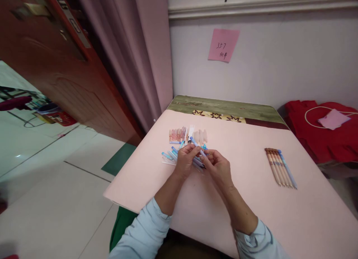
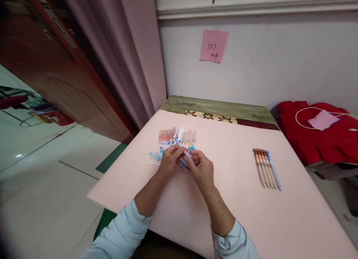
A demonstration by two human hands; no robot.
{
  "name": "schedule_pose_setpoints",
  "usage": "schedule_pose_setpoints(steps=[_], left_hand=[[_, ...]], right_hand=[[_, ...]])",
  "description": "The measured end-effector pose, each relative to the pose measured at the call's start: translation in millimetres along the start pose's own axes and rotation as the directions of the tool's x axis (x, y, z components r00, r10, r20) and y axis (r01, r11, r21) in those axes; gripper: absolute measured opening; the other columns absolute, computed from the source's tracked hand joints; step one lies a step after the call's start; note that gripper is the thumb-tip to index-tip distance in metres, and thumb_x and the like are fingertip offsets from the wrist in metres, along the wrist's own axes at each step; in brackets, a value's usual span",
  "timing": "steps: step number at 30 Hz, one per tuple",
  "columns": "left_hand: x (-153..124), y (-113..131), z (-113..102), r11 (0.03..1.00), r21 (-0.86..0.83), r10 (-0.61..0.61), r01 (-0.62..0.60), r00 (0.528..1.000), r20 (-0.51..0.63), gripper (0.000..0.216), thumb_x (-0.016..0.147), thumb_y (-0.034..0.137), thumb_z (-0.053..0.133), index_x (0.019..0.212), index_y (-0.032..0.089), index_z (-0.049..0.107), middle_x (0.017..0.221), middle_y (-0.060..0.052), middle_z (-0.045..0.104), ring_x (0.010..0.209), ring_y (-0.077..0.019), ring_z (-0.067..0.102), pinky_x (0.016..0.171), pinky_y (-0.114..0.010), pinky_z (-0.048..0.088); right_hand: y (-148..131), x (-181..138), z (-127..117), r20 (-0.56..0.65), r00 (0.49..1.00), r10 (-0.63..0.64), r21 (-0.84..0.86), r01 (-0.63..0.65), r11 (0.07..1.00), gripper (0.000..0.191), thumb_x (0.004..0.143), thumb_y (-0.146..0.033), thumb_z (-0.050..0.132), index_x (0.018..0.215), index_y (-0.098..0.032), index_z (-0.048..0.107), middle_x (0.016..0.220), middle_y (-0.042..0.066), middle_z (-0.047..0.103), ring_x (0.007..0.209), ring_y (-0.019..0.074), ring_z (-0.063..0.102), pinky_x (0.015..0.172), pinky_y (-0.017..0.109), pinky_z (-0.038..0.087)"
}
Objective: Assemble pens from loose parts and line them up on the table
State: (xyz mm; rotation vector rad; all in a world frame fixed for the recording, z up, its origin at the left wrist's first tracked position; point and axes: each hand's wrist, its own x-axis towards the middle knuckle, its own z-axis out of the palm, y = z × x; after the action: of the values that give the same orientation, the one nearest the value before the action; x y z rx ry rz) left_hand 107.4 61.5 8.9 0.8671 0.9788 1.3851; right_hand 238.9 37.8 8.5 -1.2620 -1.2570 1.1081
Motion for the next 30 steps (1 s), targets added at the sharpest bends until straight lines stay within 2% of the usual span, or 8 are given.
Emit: schedule_pose_setpoints(steps=[4, 9, 13, 18, 20, 24, 26, 30], left_hand=[[-1, 0, 3, 0.994, 0.099, 0.058, -0.055, 0.998, -0.028, 0.022, 0.072, 0.035, 0.075, 0.069, 0.015, 0.068, 0.062, 0.0, 0.061, 0.059, -0.0095, 0.052, 0.063, -0.023, 0.042], [0, 0, 1, 0.994, 0.085, 0.068, -0.066, 0.998, -0.02, 0.022, 0.073, 0.036, 0.074, 0.076, 0.015, 0.07, 0.063, 0.0, 0.062, 0.059, -0.0097, 0.052, 0.063, -0.024, 0.043], [0, -2, -1, 0.995, 0.075, 0.07, -0.068, 0.997, -0.014, 0.024, 0.073, 0.038, 0.074, 0.076, 0.014, 0.07, 0.06, 0.001, 0.059, 0.055, -0.0089, 0.049, 0.058, -0.023, 0.041], [1, -2, -1, 0.984, 0.159, 0.086, -0.079, 0.996, -0.039, 0.026, 0.074, 0.04, 0.071, 0.074, 0.015, 0.069, 0.056, 0.002, 0.056, 0.051, -0.0094, 0.048, 0.052, -0.023, 0.039], [3, -1, -5, 0.964, 0.229, 0.169, -0.135, 0.976, -0.136, 0.025, 0.075, 0.04, 0.07, 0.072, 0.015, 0.068, 0.056, 0.002, 0.056, 0.051, -0.0096, 0.047, 0.053, -0.023, 0.038], [8, 2, -20, 0.89, 0.384, 0.373, -0.246, 0.878, -0.302, 0.015, 0.074, 0.032, 0.07, 0.079, 0.017, 0.068, 0.063, 0.002, 0.058, 0.056, -0.0107, 0.049, 0.057, -0.023, 0.04], [11, 6, -24, 0.812, 0.513, 0.446, -0.279, 0.863, -0.237, 0.01, 0.075, 0.028, 0.068, 0.08, 0.019, 0.068, 0.069, 0.001, 0.059, 0.059, -0.0117, 0.049, 0.059, -0.024, 0.041], [16, 16, -16, 0.539, 0.763, 0.456, -0.357, 0.885, 0.092, 0.005, 0.075, 0.018, 0.064, 0.073, 0.021, 0.068, 0.077, -0.002, 0.062, 0.068, -0.016, 0.053, 0.071, -0.029, 0.043]], right_hand=[[2, 0, -4, -0.027, 0.993, -0.118, -0.151, 0.113, 0.982, 0.035, 0.081, -0.053, 0.064, 0.09, -0.02, 0.072, 0.07, 0.003, 0.071, 0.06, 0.0157, 0.061, 0.059, 0.025, 0.048], [5, 0, -5, -0.013, 0.994, -0.11, -0.186, 0.106, 0.977, 0.029, 0.082, -0.048, 0.063, 0.086, -0.021, 0.075, 0.067, 0.001, 0.07, 0.058, 0.0158, 0.06, 0.057, 0.025, 0.045], [8, 1, -2, 0.058, 0.998, -0.033, 0.018, 0.032, 0.999, 0.029, 0.08, -0.048, 0.067, 0.086, -0.02, 0.075, 0.071, 0.002, 0.071, 0.063, 0.0172, 0.062, 0.06, 0.027, 0.047], [5, 1, 1, 0.203, 0.973, 0.108, 0.294, -0.166, 0.941, 0.035, 0.075, -0.049, 0.073, 0.092, -0.018, 0.071, 0.063, 0.001, 0.067, 0.051, 0.0136, 0.056, 0.05, 0.025, 0.043], [2, 4, -1, 0.14, 0.982, 0.124, 0.32, -0.163, 0.933, 0.035, 0.073, -0.049, 0.075, 0.087, -0.017, 0.071, 0.064, 0.002, 0.067, 0.053, 0.0134, 0.057, 0.052, 0.025, 0.046], [3, 15, -12, -0.185, 0.975, 0.126, 0.34, -0.056, 0.939, 0.032, 0.072, -0.046, 0.074, 0.084, -0.017, 0.068, 0.07, 0.003, 0.069, 0.064, 0.0143, 0.062, 0.065, 0.027, 0.052], [7, 22, -17, -0.271, 0.954, 0.128, 0.339, -0.03, 0.94, 0.03, 0.073, -0.045, 0.072, 0.083, -0.017, 0.067, 0.069, 0.002, 0.067, 0.065, 0.0144, 0.063, 0.067, 0.028, 0.052], [16, 30, -19, -0.277, 0.938, 0.207, 0.416, -0.078, 0.906, 0.028, 0.073, -0.042, 0.071, 0.083, -0.016, 0.066, 0.067, 0.002, 0.065, 0.058, 0.0137, 0.06, 0.058, 0.027, 0.051]])
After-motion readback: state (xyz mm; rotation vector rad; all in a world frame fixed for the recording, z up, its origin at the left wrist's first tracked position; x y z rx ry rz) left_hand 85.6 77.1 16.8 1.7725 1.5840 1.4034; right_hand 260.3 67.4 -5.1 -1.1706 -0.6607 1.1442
